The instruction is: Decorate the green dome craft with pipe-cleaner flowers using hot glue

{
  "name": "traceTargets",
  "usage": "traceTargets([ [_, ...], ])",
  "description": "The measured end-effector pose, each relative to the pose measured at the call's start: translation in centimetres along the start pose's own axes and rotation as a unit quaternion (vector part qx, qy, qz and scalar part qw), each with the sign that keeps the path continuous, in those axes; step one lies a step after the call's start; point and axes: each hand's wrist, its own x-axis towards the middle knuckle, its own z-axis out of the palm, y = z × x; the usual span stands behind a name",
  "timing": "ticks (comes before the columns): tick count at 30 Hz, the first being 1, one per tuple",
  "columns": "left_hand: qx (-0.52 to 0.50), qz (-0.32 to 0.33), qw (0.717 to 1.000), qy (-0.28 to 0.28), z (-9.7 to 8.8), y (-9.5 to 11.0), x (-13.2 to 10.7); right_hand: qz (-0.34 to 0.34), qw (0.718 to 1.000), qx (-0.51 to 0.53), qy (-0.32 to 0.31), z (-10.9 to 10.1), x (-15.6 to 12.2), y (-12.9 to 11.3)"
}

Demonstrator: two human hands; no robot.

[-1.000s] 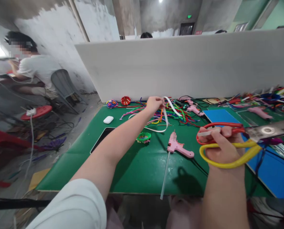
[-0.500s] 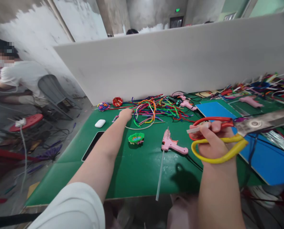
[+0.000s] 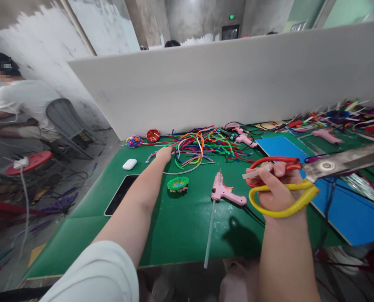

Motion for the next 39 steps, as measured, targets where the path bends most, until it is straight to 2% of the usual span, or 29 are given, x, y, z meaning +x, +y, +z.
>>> traceTargets([
  [4, -0.031, -0.041, 0.999, 0.019, -1.2, -0.3, 0.1, -0.006, 1.0, 0.008, 0.004, 0.0, 0.1, -0.1],
  [8, -0.086, -0.084, 0.989, 0.084, -3.9, -1.2, -0.2, 0.005, 1.0, 0.005, 0.017, -0.1, 0.1, -0.2],
  [13, -0.192, -0.106, 0.956, 0.193, -8.3, -1.8, -0.3, 0.002, 0.999, 0.005, 0.034, -0.1, 0.0, -0.4],
  [17, -0.285, -0.071, 0.917, 0.271, -13.3, -0.4, -0.4, 0.006, 1.0, 0.002, 0.028, -0.4, 0.1, -0.3],
  [18, -0.321, -0.048, 0.899, 0.294, -14.7, 0.3, -0.8, 0.008, 1.0, 0.003, 0.025, -0.4, 0.1, -0.3],
  [19, -0.424, 0.01, 0.843, 0.332, -16.1, 0.9, -1.5, 0.01, 1.0, 0.005, 0.023, -0.4, 0.1, -0.3],
  [20, -0.506, 0.079, 0.788, 0.343, -17.4, 1.6, -2.6, 0.012, 1.0, 0.008, 0.022, -0.3, 0.1, -0.2],
  [22, -0.604, 0.186, 0.701, 0.331, -19.0, 3.1, -5.7, 0.009, 1.0, 0.01, 0.02, -0.2, 0.1, -0.2],
  [23, -0.637, 0.232, 0.669, 0.305, -19.1, 3.7, -7.6, 0.004, 1.0, 0.01, 0.017, -0.1, 0.1, -0.1],
  [24, -0.663, 0.277, 0.637, 0.278, -18.6, 4.4, -9.6, -0.002, 1.0, 0.008, 0.015, -0.1, 0.1, -0.1],
  [25, -0.681, 0.293, 0.622, 0.251, -17.4, 4.9, -11.6, -0.005, 1.0, 0.003, 0.013, 0.0, 0.0, 0.0],
  [26, -0.691, 0.276, 0.622, 0.243, -15.8, 5.4, -13.5, -0.005, 1.0, -0.004, 0.012, 0.0, 0.0, 0.1],
  [28, -0.687, 0.211, 0.672, 0.182, -11.3, 6.2, -16.8, 0.005, 1.0, -0.025, 0.012, 0.1, -0.1, 0.4],
  [30, -0.691, 0.138, 0.705, 0.081, -6.7, 6.4, -19.0, 0.019, 0.998, -0.054, 0.005, 0.1, -0.2, 0.9],
  [32, -0.706, 0.073, 0.704, 0.02, -3.1, 6.4, -20.5, 0.038, 0.996, -0.083, -0.019, 0.3, -0.4, 1.6],
  [33, -0.713, 0.056, 0.699, 0.009, -1.9, 6.2, -21.0, 0.054, 0.993, -0.097, -0.037, 0.5, -0.6, 2.0],
  [35, -0.721, 0.043, 0.692, 0.007, -0.7, 5.8, -21.7, 0.103, 0.984, -0.125, -0.081, 1.1, -1.1, 2.9],
  [39, -0.729, 0.046, 0.683, -0.006, -0.8, 5.2, -22.5, 0.205, 0.938, -0.186, -0.209, 2.6, -2.4, 5.1],
])
